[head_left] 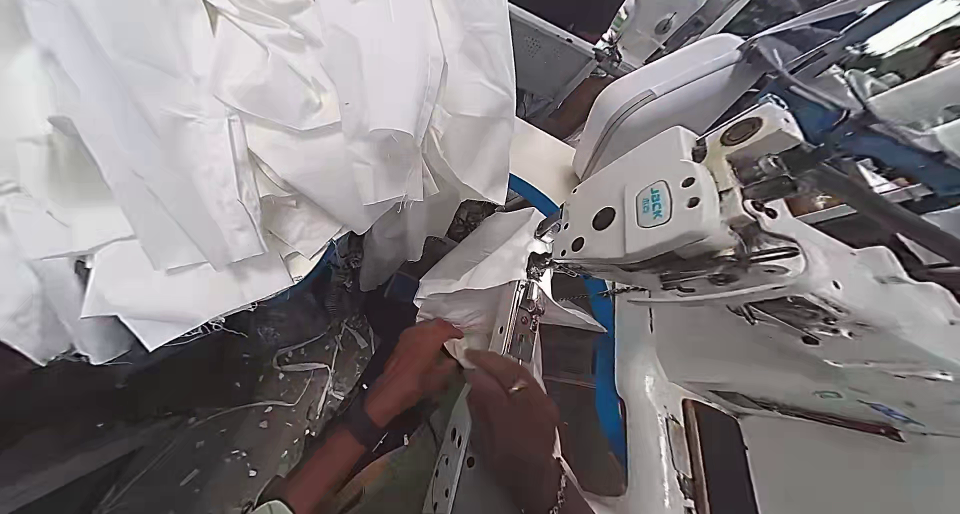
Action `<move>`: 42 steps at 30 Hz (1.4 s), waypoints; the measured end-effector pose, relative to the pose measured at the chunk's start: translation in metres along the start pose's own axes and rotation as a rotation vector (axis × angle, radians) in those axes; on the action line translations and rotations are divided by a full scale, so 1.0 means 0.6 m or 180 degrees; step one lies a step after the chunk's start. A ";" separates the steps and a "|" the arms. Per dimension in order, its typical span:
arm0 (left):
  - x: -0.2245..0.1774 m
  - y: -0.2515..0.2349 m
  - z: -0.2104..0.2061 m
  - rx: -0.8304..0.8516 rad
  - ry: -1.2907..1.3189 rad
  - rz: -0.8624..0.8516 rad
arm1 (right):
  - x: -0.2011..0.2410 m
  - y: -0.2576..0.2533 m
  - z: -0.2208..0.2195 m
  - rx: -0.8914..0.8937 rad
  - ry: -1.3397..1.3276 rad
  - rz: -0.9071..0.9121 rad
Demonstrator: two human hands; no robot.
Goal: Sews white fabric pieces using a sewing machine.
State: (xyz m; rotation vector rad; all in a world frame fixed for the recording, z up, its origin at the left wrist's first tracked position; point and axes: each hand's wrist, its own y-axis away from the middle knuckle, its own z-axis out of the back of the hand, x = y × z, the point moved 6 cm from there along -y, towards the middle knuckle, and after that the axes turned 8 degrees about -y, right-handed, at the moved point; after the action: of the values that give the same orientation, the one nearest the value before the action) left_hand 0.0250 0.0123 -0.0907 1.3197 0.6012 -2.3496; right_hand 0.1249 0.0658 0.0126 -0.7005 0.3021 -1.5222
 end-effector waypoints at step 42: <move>-0.243 0.292 0.635 -0.2327 0.0043 -0.1265 | 0.123 -0.074 0.161 -0.0550 -0.3721 -0.0632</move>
State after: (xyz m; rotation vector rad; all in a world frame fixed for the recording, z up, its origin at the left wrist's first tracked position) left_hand -0.0815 -0.3215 0.1821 0.9237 1.6532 -2.0431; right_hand 0.1508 0.0207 0.1315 -1.6511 -0.5409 -1.0405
